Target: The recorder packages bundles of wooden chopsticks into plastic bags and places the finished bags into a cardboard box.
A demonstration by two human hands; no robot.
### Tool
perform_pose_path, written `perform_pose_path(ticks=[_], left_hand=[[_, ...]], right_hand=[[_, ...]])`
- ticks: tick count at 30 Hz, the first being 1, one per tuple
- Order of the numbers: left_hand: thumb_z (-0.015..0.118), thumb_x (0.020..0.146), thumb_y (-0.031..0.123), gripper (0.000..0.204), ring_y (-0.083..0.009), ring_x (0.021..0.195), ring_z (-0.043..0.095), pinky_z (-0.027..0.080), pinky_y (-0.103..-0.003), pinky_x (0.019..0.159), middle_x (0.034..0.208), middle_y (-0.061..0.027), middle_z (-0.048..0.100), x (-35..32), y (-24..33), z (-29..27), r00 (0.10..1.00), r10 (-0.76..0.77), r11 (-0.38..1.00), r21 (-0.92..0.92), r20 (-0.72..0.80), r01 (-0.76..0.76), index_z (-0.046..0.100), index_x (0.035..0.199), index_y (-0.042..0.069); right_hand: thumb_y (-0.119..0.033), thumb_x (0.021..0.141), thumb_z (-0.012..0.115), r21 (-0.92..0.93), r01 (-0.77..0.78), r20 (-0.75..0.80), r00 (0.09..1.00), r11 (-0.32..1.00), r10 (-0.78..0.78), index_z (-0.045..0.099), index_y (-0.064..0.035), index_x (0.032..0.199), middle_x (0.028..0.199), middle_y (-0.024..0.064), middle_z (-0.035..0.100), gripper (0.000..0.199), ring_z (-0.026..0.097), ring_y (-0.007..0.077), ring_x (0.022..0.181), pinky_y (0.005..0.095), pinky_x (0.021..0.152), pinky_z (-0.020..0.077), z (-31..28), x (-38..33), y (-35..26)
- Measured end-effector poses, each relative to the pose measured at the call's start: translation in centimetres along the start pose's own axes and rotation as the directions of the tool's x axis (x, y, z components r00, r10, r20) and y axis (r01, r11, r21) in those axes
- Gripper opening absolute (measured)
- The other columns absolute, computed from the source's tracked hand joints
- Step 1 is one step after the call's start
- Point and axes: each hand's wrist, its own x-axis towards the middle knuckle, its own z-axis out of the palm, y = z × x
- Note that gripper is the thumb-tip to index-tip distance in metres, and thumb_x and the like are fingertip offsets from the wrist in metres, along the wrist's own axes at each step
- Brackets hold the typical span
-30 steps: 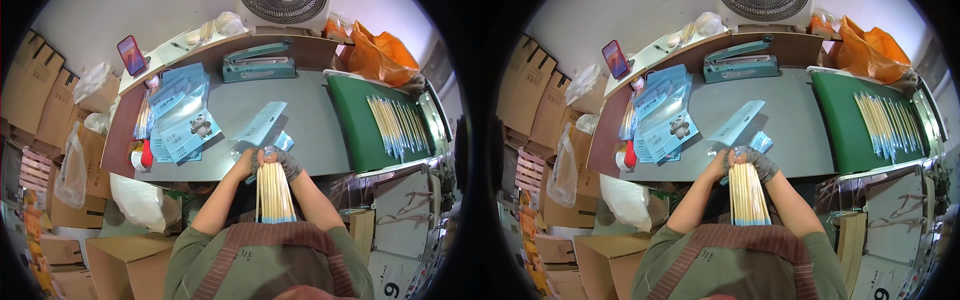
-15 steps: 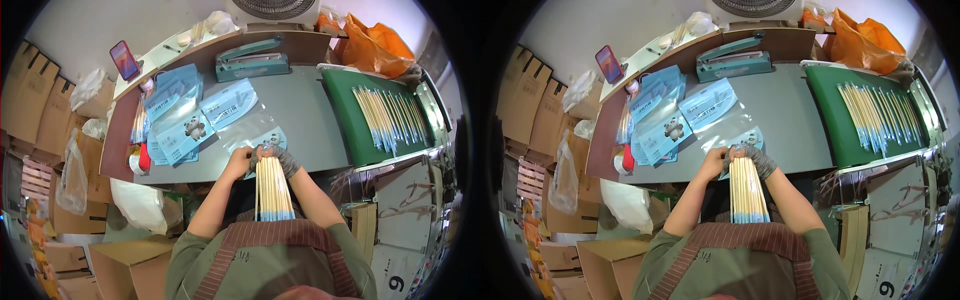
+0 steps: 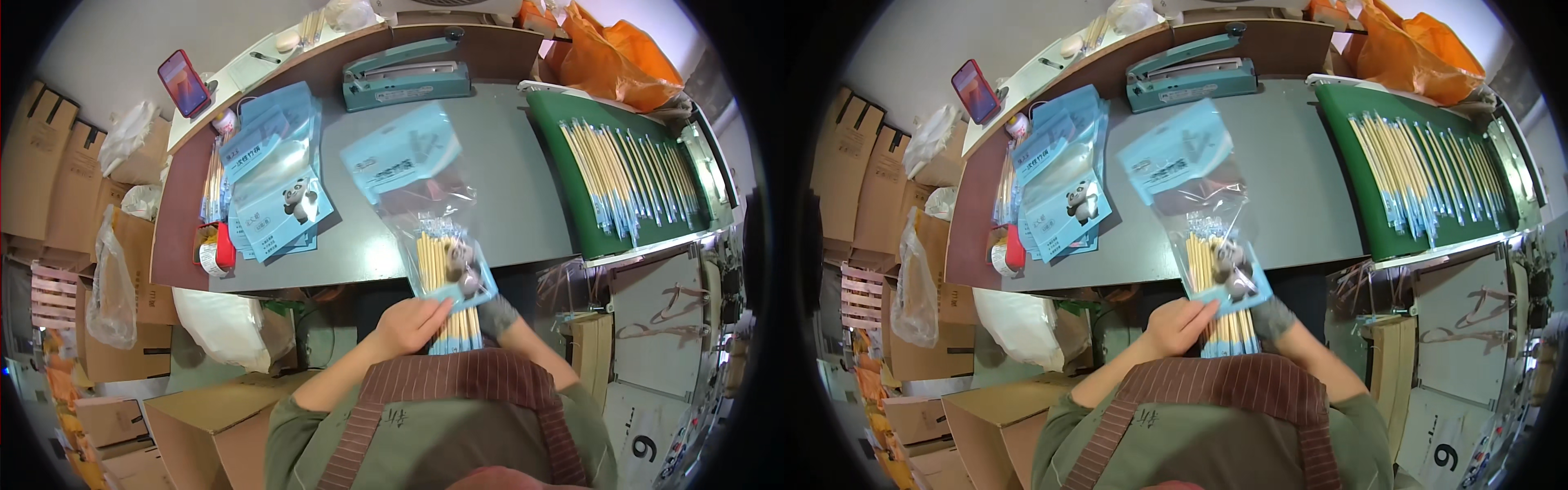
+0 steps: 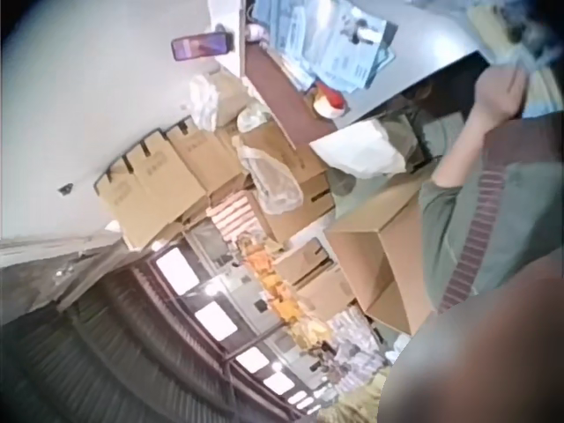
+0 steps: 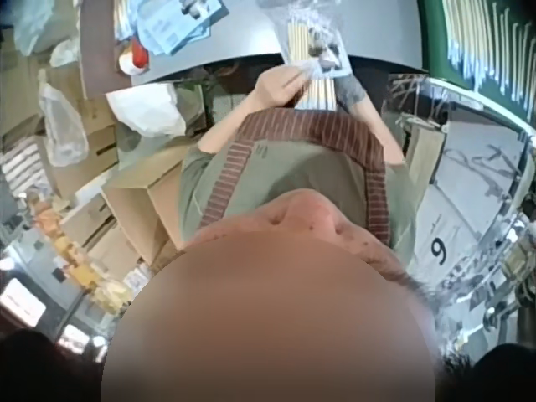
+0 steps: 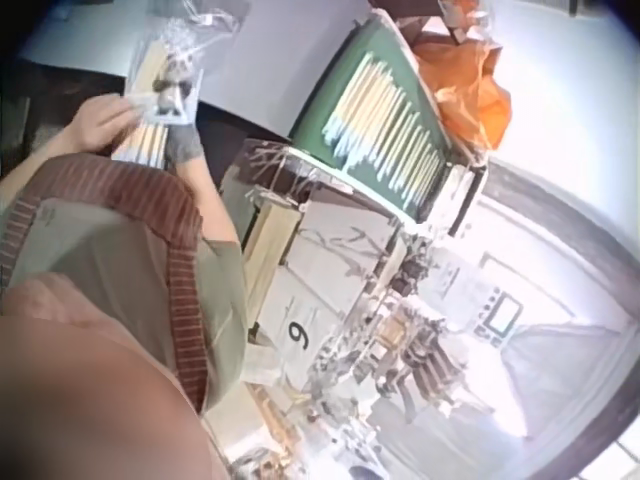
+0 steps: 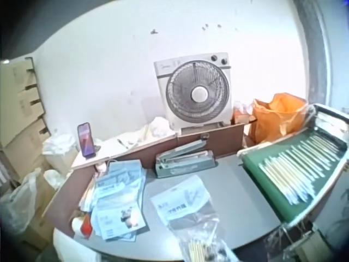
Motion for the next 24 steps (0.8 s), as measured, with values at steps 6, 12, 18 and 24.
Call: perform_pose_path(ticks=[6, 12, 18, 24], left_hand=[[0.06, 0.082, 0.01, 0.051, -0.0283, 0.09, 0.059, 0.048, -0.033, 0.077, 0.097, -0.0168, 0.058, -4.5, 0.3, 2.9, 0.628, -0.773, 0.58, -0.297, 0.094, 0.758, 0.041, 0.129, 0.003], [0.055, 0.084, 0.004, 0.035, -0.0173, 0.077, 0.059, 0.047, -0.03, 0.068, 0.09, -0.0139, 0.06, 1.5, -3.8, 2.8, 0.579, -0.81, 0.453, -0.523, 0.097, 0.722, 0.049, 0.118, 0.002], [0.058, 0.073, 0.0, 0.028, -0.0272, 0.07, 0.055, 0.046, -0.034, 0.062, 0.083, -0.0144, 0.055, 0.0, -4.4, 0.6, 0.809, -0.584, 0.797, -0.149, 0.057, 0.586, 0.059, 0.101, 0.004], [0.059, 0.067, -0.002, 0.019, -0.0241, 0.068, 0.056, 0.046, -0.032, 0.06, 0.075, -0.0114, 0.053, -0.6, 0.7, -4.8, 0.865, -0.467, 0.838, -0.22, 0.185, 0.5, 0.063, 0.085, 0.004]], right_hand=[[-0.034, 0.084, 0.067, -0.224, -0.244, -0.374, 0.916, 0.944, 0.148, 0.056, -0.0049, 0.111, 0.103, 0.0067, 0.061, 0.042, 0.06, 0.014, 0.097, 0.0331, 0.082, 0.0508, 8.3, -10.0, -1.3], [-0.038, 0.078, 0.069, -0.892, -0.39, -0.103, 0.668, -0.229, -0.737, 0.05, -0.01, 0.102, 0.086, 0.0136, 0.061, 0.042, 0.061, 0.0316, 0.074, 0.0413, 0.065, 0.0495, 7.5, -2.3, -5.2], [-0.021, 0.076, 0.066, -0.716, -0.336, 0.235, 0.709, -0.612, -0.665, 0.052, -0.0166, 0.118, 0.087, 0.0087, 0.063, 0.044, 0.062, 0.0276, 0.071, 0.0391, 0.062, 0.0514, 1.2, -3.7, -5.6], [-0.019, 0.079, 0.063, -0.97, 0.033, 0.161, 0.832, -0.242, -0.531, 0.06, -0.0153, 0.114, 0.102, 0.0103, 0.067, 0.035, 0.066, 0.0228, 0.094, 0.0341, 0.077, 0.0536, 7.0, -12.7, -4.8]])
